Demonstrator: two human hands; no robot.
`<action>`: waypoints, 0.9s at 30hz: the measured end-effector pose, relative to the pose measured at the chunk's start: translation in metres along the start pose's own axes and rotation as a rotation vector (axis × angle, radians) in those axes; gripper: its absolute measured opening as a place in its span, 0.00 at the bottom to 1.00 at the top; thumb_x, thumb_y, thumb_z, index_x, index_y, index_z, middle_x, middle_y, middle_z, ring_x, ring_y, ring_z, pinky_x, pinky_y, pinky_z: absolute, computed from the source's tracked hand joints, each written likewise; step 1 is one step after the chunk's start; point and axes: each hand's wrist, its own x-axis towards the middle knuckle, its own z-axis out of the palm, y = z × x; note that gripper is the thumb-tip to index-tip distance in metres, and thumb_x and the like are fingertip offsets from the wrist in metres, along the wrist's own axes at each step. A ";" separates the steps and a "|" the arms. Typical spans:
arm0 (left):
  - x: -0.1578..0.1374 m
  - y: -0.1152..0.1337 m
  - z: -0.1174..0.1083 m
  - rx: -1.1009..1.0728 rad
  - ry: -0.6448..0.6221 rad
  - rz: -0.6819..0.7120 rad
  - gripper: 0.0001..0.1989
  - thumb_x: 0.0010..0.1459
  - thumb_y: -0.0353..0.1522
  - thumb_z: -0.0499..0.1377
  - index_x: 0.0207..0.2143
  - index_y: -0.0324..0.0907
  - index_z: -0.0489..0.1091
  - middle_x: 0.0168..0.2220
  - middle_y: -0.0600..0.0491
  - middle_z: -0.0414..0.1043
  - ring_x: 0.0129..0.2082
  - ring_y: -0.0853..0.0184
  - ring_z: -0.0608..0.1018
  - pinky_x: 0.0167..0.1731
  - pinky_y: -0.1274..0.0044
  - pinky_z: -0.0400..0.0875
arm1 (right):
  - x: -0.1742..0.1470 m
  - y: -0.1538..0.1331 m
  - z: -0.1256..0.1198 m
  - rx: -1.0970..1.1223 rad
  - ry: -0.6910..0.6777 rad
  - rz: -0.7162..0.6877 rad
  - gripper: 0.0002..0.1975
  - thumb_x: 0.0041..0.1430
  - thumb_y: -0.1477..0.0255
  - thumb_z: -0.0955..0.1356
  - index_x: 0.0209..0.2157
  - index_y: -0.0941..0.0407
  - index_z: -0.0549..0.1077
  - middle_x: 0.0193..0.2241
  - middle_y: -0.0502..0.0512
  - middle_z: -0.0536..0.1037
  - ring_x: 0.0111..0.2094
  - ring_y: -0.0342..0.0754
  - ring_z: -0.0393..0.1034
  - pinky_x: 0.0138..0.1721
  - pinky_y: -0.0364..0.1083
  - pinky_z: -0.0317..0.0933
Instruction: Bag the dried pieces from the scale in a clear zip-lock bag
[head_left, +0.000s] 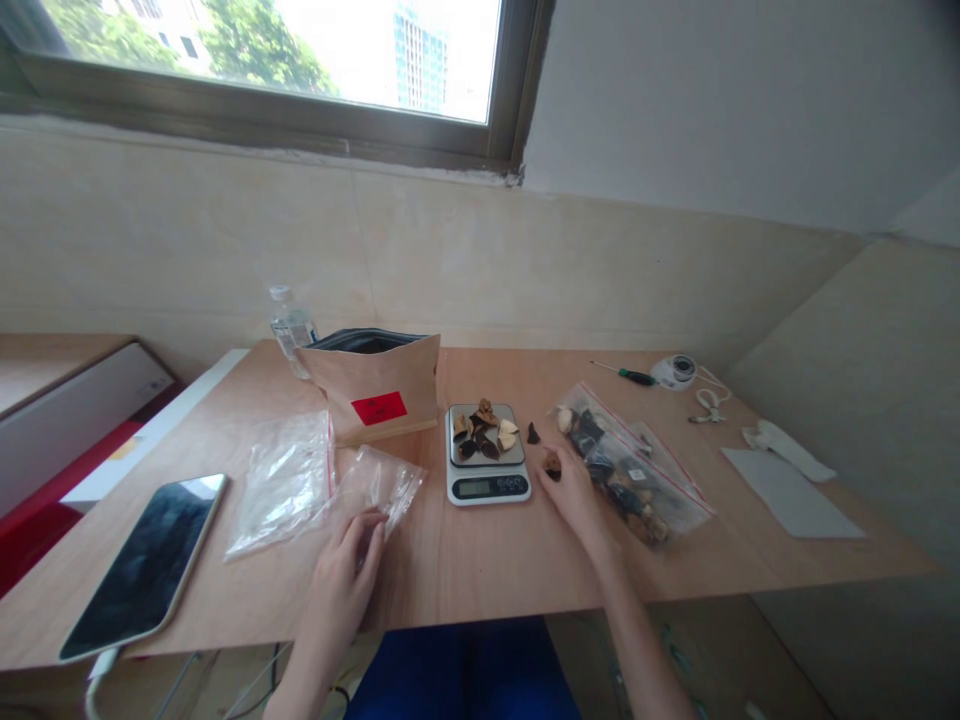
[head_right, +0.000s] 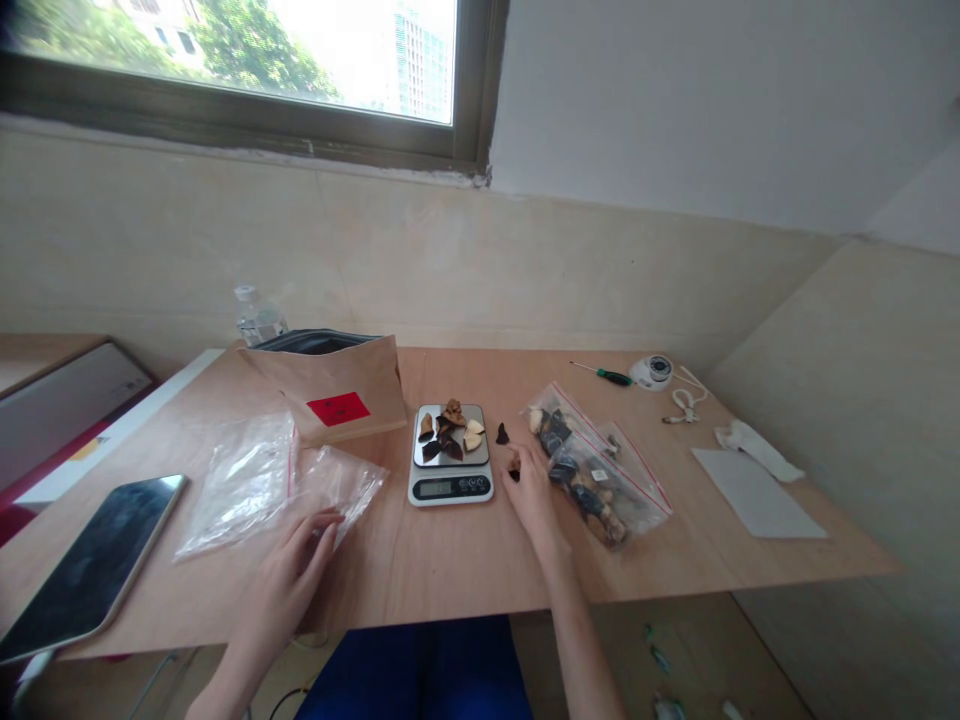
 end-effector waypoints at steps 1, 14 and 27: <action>0.000 -0.001 -0.001 -0.006 -0.005 0.001 0.15 0.59 0.43 0.49 0.36 0.44 0.71 0.41 0.47 0.76 0.41 0.59 0.78 0.42 0.67 0.73 | 0.002 -0.005 -0.001 0.036 0.020 0.024 0.14 0.54 0.70 0.64 0.44 0.56 0.70 0.41 0.61 0.77 0.42 0.55 0.72 0.45 0.55 0.66; -0.002 -0.012 -0.005 0.004 -0.052 0.058 0.14 0.60 0.40 0.50 0.38 0.45 0.71 0.45 0.47 0.76 0.44 0.59 0.79 0.43 0.68 0.74 | 0.014 -0.046 0.015 0.122 0.046 -0.094 0.16 0.59 0.63 0.65 0.47 0.54 0.67 0.44 0.60 0.73 0.48 0.54 0.67 0.49 0.54 0.64; 0.003 -0.010 -0.005 -0.025 -0.121 0.059 0.14 0.59 0.40 0.51 0.38 0.46 0.73 0.46 0.49 0.75 0.45 0.60 0.78 0.46 0.68 0.73 | 0.006 -0.040 0.014 0.087 0.024 -0.091 0.07 0.59 0.69 0.63 0.35 0.53 0.72 0.36 0.56 0.76 0.42 0.54 0.69 0.44 0.52 0.64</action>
